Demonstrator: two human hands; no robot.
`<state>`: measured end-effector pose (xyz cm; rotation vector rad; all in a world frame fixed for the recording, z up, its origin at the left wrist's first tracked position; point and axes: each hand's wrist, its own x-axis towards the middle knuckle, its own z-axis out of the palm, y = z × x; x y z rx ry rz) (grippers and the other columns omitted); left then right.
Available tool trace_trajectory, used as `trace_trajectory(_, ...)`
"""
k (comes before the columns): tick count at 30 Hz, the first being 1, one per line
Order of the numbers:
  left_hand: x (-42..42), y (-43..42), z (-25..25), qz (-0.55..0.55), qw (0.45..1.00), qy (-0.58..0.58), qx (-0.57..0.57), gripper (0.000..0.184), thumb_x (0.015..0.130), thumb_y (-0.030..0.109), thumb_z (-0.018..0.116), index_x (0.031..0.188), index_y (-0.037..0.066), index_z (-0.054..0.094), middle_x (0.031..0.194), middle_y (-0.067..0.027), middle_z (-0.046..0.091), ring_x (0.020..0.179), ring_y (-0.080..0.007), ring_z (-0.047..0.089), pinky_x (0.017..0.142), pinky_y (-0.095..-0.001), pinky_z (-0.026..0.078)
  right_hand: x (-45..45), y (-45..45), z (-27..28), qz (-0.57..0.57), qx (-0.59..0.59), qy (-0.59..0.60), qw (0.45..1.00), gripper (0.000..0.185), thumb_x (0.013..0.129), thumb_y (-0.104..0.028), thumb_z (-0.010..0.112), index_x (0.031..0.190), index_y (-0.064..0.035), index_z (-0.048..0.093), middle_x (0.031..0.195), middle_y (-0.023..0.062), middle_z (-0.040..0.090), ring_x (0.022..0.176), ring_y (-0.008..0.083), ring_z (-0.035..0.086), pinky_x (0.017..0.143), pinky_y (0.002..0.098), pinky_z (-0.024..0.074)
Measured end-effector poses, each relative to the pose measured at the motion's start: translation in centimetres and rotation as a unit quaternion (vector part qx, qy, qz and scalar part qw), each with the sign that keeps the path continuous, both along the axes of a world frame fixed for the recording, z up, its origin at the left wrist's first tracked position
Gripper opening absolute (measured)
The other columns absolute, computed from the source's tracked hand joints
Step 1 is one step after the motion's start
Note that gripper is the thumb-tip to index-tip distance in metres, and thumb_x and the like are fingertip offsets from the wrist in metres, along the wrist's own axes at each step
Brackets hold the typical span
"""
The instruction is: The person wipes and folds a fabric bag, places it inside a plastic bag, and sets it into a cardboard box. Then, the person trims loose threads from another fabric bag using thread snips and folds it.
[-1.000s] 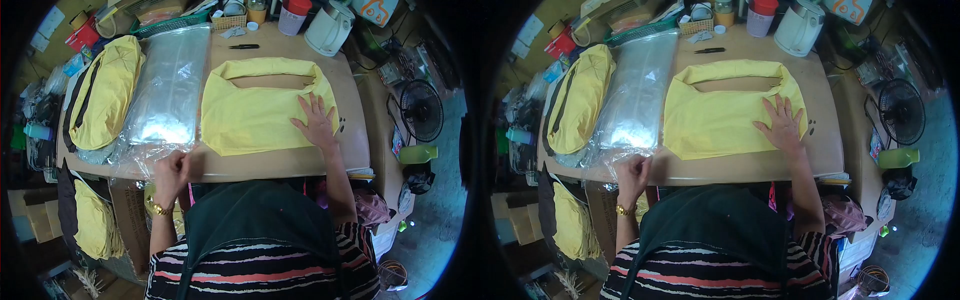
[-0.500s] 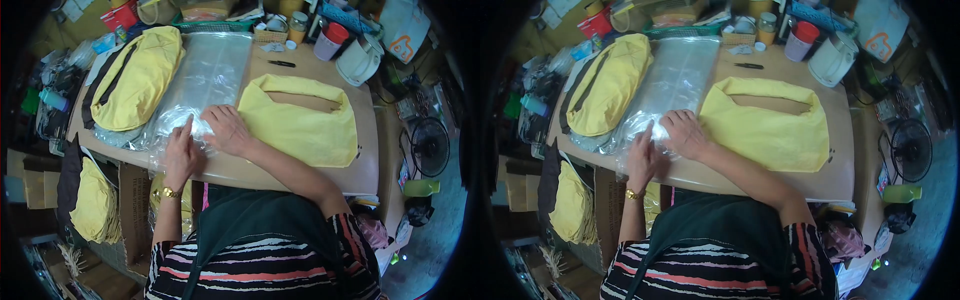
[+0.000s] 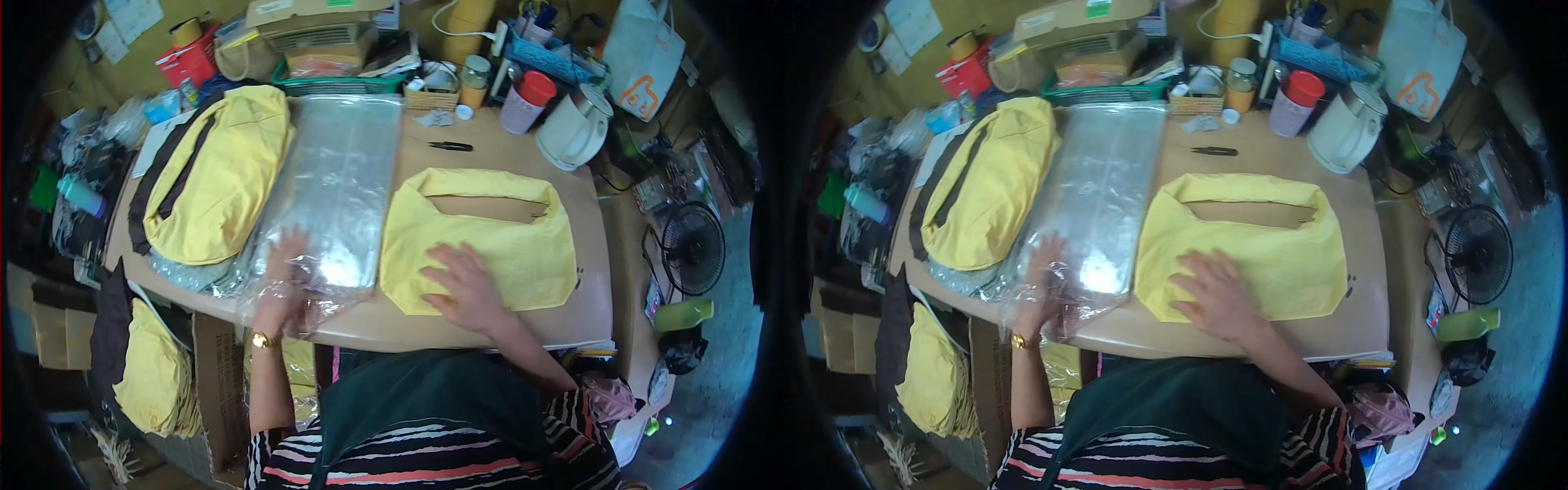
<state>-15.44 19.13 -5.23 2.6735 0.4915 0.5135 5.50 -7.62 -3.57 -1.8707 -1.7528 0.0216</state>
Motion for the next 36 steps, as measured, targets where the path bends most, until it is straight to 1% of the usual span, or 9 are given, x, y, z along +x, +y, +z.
trace_trajectory(8,1.0,2.8,-3.6,0.041,0.998,-0.044,-0.013,0.038,0.086,0.023,0.065,0.121,0.008,0.062,0.143,-0.0160,0.046,0.136,-0.0371,0.037,0.113,-0.0471,0.021,2.1,-5.7,-2.6,-0.192,-0.195,-0.068,0.959,0.074,0.079,-0.055,0.063,0.143,-0.0222,0.041,0.152,0.0137,0.028,0.142,0.0377,0.020,0.111,0.0632,0.0105)
trace_trajectory(13,2.8,1.7,-4.3,0.171,0.906,-0.219,-0.319,0.014,0.081,0.006,0.070,0.091,-0.001,0.063,0.111,-0.0137,0.058,0.100,-0.0245,0.060,0.080,-0.0306,0.050,2.4,-5.9,-2.7,-0.188,-0.196,-0.047,0.961,0.074,0.080,-0.058,0.061,0.143,-0.0223,0.041,0.153,0.0132,0.027,0.142,0.0367,0.018,0.112,0.0627,0.0087)
trace_trajectory(15,3.3,2.8,-5.1,0.194,0.895,-0.283,-0.285,0.010,0.081,0.004,0.068,0.084,-0.002,0.061,0.097,-0.0135,0.057,0.083,-0.0235,0.057,0.071,-0.0334,0.047,2.6,-5.9,-2.8,-0.185,-0.195,-0.039,0.962,0.075,0.080,-0.058,0.061,0.143,-0.0225,0.041,0.153,0.0130,0.027,0.142,0.0365,0.018,0.112,0.0624,0.0082)
trace_trajectory(16,4.1,1.7,-3.1,0.177,0.966,-0.137,0.126,0.013,0.085,0.005,0.063,0.078,-0.002,0.055,0.083,-0.0124,0.051,0.074,-0.0221,0.051,0.066,-0.0352,0.043,2.7,-5.9,-2.9,-0.185,-0.198,-0.036,0.962,0.074,0.080,-0.059,0.060,0.143,-0.0226,0.041,0.152,0.0130,0.027,0.143,0.0363,0.018,0.112,0.0622,0.0081)
trace_trajectory(20,3.4,5.3,-5.1,0.164,0.928,-0.100,0.320,0.018,0.089,0.007,0.059,0.074,-0.001,0.051,0.079,-0.0112,0.047,0.074,-0.0213,0.047,0.066,-0.0351,0.041,2.8,-5.8,-2.9,-0.186,-0.199,-0.028,0.962,0.074,0.080,-0.059,0.061,0.142,-0.0227,0.043,0.152,0.0129,0.028,0.143,0.0360,0.017,0.112,0.0620,0.0078)
trace_trajectory(22,3.5,5.4,-4.4,0.184,0.967,-0.168,-0.047,0.019,0.093,0.013,0.055,0.079,0.000,0.053,0.077,-0.0105,0.045,0.071,-0.0232,0.047,0.066,-0.0348,0.042,2.9,-5.9,-3.0,-0.182,-0.202,-0.021,0.962,0.074,0.080,-0.059,0.060,0.142,-0.0228,0.042,0.153,0.0128,0.027,0.143,0.0359,0.016,0.112,0.0625,0.0071)
trace_trajectory(27,3.6,4.1,-3.6,0.143,0.951,-0.196,-0.193,0.023,0.099,0.021,0.051,0.094,0.000,0.056,0.081,-0.0083,0.054,0.069,-0.0162,0.051,0.067,-0.0283,0.044,3.4,-5.9,-1.6,-0.181,-0.181,-0.022,0.966,0.066,0.080,-0.052,0.065,0.136,-0.0204,0.050,0.150,0.0126,0.032,0.141,0.0373,0.021,0.112,0.0604,0.0118)
trace_trajectory(30,4.3,2.6,-3.6,0.187,0.961,-0.194,-0.056,0.019,0.098,0.017,0.050,0.101,-0.001,0.057,0.086,-0.0108,0.060,0.074,-0.0180,0.057,0.069,-0.0309,0.047,7.8,-4.2,1.1,-0.124,-0.206,0.152,0.959,0.041,0.083,-0.030,0.069,0.119,-0.0114,0.061,0.130,0.0139,0.054,0.123,0.0325,0.048,0.103,0.0450,0.0358)
trace_trajectory(36,3.0,0.3,-2.8,0.100,0.994,-0.018,0.048,0.049,0.095,0.016,0.050,0.140,0.002,0.037,0.144,-0.0235,0.039,0.134,-0.0423,0.035,0.108,-0.0502,0.030,23.1,8.3,-0.4,-0.201,0.038,0.088,0.975,0.018,0.086,-0.011,0.062,0.102,-0.0021,0.065,0.096,0.0154,0.067,0.085,0.0318,0.065,0.076,0.0387,0.0504)
